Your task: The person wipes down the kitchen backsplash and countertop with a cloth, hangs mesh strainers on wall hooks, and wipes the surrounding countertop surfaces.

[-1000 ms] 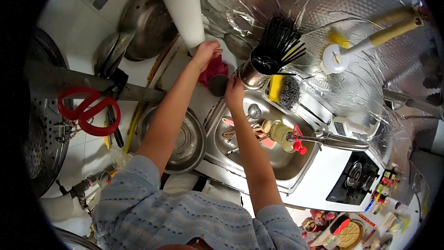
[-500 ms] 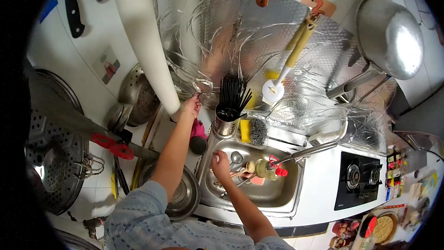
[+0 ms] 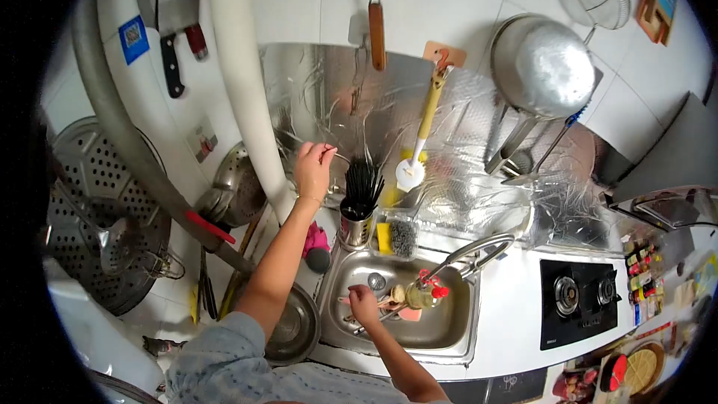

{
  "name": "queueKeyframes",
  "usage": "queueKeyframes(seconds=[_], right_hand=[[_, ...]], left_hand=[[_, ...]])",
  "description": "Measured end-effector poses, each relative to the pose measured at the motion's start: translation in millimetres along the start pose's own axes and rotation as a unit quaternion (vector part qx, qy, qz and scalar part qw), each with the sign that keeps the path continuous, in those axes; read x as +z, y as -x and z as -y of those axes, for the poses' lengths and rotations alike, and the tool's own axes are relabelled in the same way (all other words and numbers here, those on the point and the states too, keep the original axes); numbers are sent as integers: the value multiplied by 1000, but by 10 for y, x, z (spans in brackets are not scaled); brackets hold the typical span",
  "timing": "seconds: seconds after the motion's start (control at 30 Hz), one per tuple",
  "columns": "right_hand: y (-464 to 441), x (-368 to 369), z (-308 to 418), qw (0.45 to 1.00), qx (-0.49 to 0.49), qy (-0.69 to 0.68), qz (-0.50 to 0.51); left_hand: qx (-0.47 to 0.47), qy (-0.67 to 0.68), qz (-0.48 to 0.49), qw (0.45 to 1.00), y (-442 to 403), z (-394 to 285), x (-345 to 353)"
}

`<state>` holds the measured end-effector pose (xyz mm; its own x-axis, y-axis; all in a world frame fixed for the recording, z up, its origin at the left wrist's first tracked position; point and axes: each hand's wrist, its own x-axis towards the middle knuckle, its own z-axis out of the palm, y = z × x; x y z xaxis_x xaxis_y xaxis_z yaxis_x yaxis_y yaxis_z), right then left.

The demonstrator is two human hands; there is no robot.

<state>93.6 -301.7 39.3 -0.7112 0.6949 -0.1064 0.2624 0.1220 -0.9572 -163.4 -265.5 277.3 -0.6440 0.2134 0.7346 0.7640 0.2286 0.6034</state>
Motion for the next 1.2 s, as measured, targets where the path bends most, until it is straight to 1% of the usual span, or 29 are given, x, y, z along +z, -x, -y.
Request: queueKeyframes(seconds=[0.03,0.07,0.13,0.17,0.2,0.23,0.27,0.3,0.33,0.37,0.4,0.43,0.47,0.53,0.57,0.6,0.67,0.7,0.73,0.77,0.87,1.0,1.07,1.1,1.17,1.2], right_hand=[[33,-54,138,998,-48,24,-13],[91,-132,300,999,-24,22,22],[97,-245,548,998,-23,-32,44],[127,-299,694,998,-29,-35,43],[104,-351,801,995,-36,-84,50],[78,-407,923,988,-43,-133,57],[98,-507,1126,989,-47,-134,52],[43,-608,1333,981,-87,-158,65],[35,-722,1548,972,-127,-181,79],[64,-858,1795,966,-155,-197,61],[6,-956,1948,966,-190,-176,27],[-30,-1099,2160,963,-231,-137,-14],[-7,-1272,2410,958,-263,-100,-49],[-97,-1440,2804,920,-352,-14,-174],[-158,-1551,2982,890,-399,43,-219],[-220,-1642,3136,852,-442,100,-264],[-300,-1763,3438,834,-465,115,-275],[-339,-1807,3539,834,-465,115,-275],[-376,-1847,3621,814,-482,129,-296],[-388,-1878,3656,794,-499,143,-317],[-325,-1962,3655,802,-501,120,-303],[-324,-2014,3345,819,-485,121,-281],[-314,-2048,3251,867,-424,96,-246],[-288,-2069,3252,867,-422,94,-249],[-97,-2110,3364,913,-374,37,-159],[-15,-2138,3447,914,-371,36,-160]], left_hand=[[6,0,-1,1000,-80,-138,-71],[11,-2,1,1000,-158,-330,-176],[37,-1,-20,999,-269,-631,-329],[32,16,-4,999,-319,-787,-407],[29,37,11,999,-351,-909,-459],[38,41,5,998,-384,-1014,-517],[38,53,39,997,-417,-1142,-573],[44,70,70,994,-462,-1240,-590],[55,80,67,993,-466,-1338,-627],[64,78,105,989,-481,-1477,-684],[74,76,138,985,-491,-1566,-710],[62,78,165,981,-502,-1662,-719],[71,81,159,981,-553,-1798,-730],[43,102,232,966,-557,-1900,-712],[57,97,243,964,-603,-1987,-707],[58,97,239,964,-655,-2097,-719],[107,41,220,969,-804,-2375,-760],[144,27,185,972,-903,-2507,-771],[180,11,149,972,-1029,-2632,-764],[179,1,149,972,-1187,-2741,-728],[182,5,144,973,-1646,-3016,-693],[186,-26,122,975,-1858,-3123,-708],[186,-55,136,972,-1869,-3056,-646],[189,-55,139,971,-1854,-3008,-611],[166,-82,168,968,-1793,-2877,-580],[167,-82,172,968,-1799,-2826,-579]])
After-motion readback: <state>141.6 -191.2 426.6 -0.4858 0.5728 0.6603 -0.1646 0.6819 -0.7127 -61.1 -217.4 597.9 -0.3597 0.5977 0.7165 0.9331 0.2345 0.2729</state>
